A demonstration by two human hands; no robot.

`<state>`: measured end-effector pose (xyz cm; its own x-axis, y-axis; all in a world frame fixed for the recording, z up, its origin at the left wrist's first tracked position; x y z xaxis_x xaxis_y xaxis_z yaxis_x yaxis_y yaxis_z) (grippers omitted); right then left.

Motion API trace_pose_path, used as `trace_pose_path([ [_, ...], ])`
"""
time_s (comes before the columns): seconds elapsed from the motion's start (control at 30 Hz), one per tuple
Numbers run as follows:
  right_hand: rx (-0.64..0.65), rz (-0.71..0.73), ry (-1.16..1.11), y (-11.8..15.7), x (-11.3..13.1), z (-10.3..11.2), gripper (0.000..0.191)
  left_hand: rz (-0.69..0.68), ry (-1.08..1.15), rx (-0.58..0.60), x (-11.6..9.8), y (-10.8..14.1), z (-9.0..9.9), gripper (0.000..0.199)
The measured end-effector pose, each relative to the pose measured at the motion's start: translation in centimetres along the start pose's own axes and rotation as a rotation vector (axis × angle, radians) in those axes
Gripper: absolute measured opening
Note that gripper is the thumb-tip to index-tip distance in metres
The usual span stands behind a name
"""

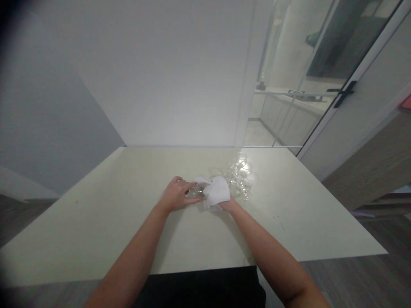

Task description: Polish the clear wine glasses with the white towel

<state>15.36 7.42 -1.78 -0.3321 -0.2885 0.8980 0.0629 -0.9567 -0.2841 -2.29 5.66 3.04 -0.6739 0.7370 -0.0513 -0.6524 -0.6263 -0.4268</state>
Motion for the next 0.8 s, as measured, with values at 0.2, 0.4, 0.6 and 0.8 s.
trace_pose_path([
  [0.2,0.045,0.031,-0.209,1.5,-0.4,-0.1,0.031,-0.081,-0.014,0.037,-1.4,-0.1,-0.6,0.053],
  [0.4,0.001,0.011,-0.165,2.0,-2.5,1.1,0.03,-0.148,-0.053,0.021,-3.1,-0.3,-1.1,0.048],
  [0.6,0.107,0.07,-0.307,1.9,-1.7,0.3,0.044,-0.156,-0.065,-0.047,-2.7,-0.3,-0.9,0.051],
  [0.8,0.074,0.009,-0.349,2.0,1.1,0.2,0.058,-0.105,-0.037,-0.153,-2.7,-0.5,0.0,0.046],
])
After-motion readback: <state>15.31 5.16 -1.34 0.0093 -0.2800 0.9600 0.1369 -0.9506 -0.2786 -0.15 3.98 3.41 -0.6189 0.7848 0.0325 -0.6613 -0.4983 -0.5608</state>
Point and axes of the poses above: each hand's wrist, its own y-axis away from the middle knuckle, its own z-axis out of the back of the hand, x = y × z, the point moved 5 cm from there along -y, towards the middle knuckle, and after that the axes turned 1 degree about -z, right-handed, at the moved point
